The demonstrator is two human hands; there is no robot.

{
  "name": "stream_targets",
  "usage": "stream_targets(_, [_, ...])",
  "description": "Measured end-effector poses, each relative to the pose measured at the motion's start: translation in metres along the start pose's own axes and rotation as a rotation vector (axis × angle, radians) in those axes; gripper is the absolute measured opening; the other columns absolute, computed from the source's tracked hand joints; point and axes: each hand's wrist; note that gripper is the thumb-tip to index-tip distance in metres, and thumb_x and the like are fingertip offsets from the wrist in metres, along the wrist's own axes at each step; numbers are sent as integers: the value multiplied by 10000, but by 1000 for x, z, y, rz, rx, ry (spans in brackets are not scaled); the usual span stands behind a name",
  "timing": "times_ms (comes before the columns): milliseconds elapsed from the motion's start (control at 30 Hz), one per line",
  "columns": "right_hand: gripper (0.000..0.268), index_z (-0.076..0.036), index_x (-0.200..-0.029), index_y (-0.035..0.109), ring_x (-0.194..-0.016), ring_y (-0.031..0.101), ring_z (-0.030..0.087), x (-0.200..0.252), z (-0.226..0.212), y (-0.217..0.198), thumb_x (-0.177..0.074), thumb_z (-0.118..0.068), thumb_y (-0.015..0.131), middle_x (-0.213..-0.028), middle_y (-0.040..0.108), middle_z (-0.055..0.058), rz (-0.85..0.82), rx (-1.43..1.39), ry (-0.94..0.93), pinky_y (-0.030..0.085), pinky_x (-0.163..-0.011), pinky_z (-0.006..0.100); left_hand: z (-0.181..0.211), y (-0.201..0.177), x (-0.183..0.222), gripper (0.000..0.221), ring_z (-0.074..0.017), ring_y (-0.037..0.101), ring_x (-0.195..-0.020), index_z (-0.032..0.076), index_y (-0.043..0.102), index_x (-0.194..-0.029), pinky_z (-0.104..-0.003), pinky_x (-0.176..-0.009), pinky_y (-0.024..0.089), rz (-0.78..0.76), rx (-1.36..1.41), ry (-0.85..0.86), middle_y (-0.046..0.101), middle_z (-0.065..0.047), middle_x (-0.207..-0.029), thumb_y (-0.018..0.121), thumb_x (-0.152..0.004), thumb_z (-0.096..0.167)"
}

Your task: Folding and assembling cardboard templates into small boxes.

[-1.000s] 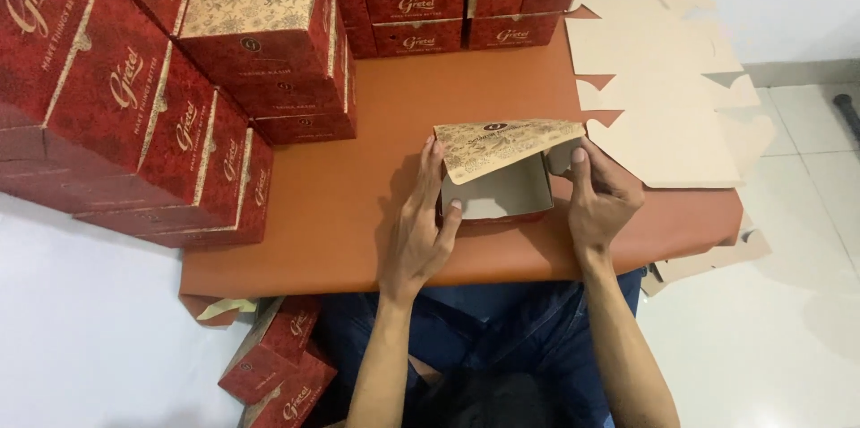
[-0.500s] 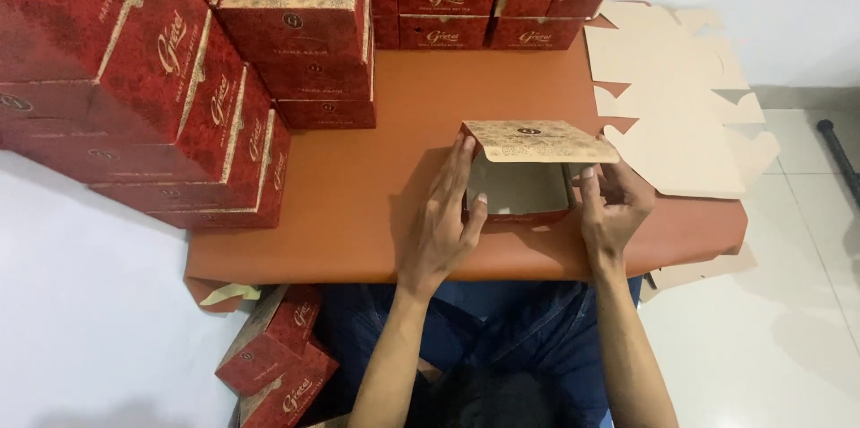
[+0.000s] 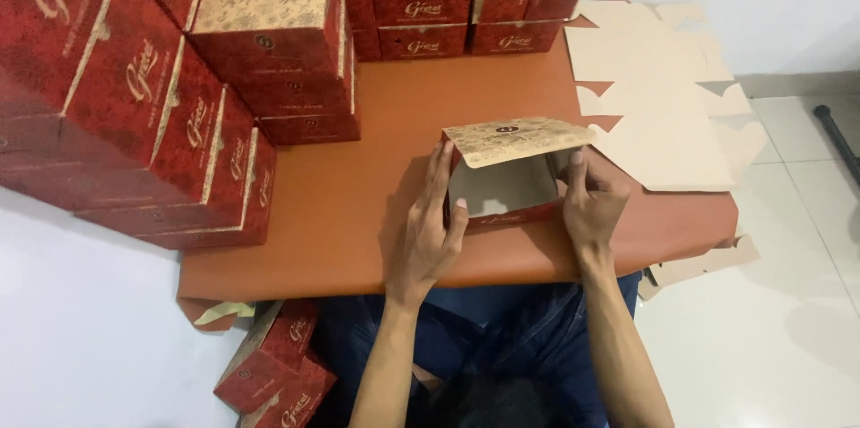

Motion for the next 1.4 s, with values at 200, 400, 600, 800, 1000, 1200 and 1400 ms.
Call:
stream_targets(200, [197,-58,-1015,847,-578,730,189,-42,-84,-19,-1152,-115,718,-651,731,117,3,57,-67,536,-598,280,-4,5,2,695,-531,459,-1482,134,262,-1728,-671,-1117,477,-28,-58,3,318,-262,-1746,468,-1077,264])
stream_targets(400, [165,99,-1189,792,-702,789,293,-31,-96,-23,-1078,-13,744,-854,790,244,-12,64,-122,620,-576,341,-5,7,2,747,-553,399,-1504,132,226,-1736,-707,-1130,438,3,-40,-24,275,-259,-1760,495,-1051,261])
stream_targets(600, [168,127,-1226,740,-832,774,393,-46,-78,-28,-1142,53,615,-1003,736,276,-81,3,-145,648,-534,393,-18,12,7,748,-569,397,-1496,117,223,-1736,-722,-1132,431,13,-19,-2,272,-278,-1754,500,-1058,265])
stream_targets(800, [203,80,-1278,698,-908,789,370,-64,-86,-29,-1188,-44,565,-1052,769,246,-189,41,-134,682,-719,452,-4,6,4,805,-602,491,-1399,86,126,-1735,-754,-1065,468,2,-19,-66,349,-377,-1673,491,-1055,315])
stream_targets(1000, [311,42,-1421,592,-1078,725,452,-28,-86,-27,-1156,-83,487,-1256,702,308,-229,-229,208,622,-874,627,-9,9,6,766,-610,459,-1406,80,113,-1737,-718,-1081,475,3,9,-28,301,-334,-1710,432,-1085,324])
stream_targets(1200, [464,-92,-1615,549,-531,526,136,-8,-78,-23,-1160,-105,461,-602,630,90,-248,-79,138,500,-546,317,-12,11,8,713,-559,664,-1214,116,300,-1712,-672,-939,598,70,-63,-47,645,-363,-1421,507,-1054,293])
stream_targets(1400, [464,-45,-1600,503,-1376,561,407,0,-75,-24,-1144,-4,430,-1576,582,199,-269,-188,34,496,-1124,602,-3,7,2,822,-624,570,-1298,151,196,-1735,-737,-991,514,42,-42,-98,491,-390,-1574,521,-1035,433])
Point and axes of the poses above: each hand's wrist, its own x-axis away from the middle knuckle, its own y-axis out of the palm, z = x × y
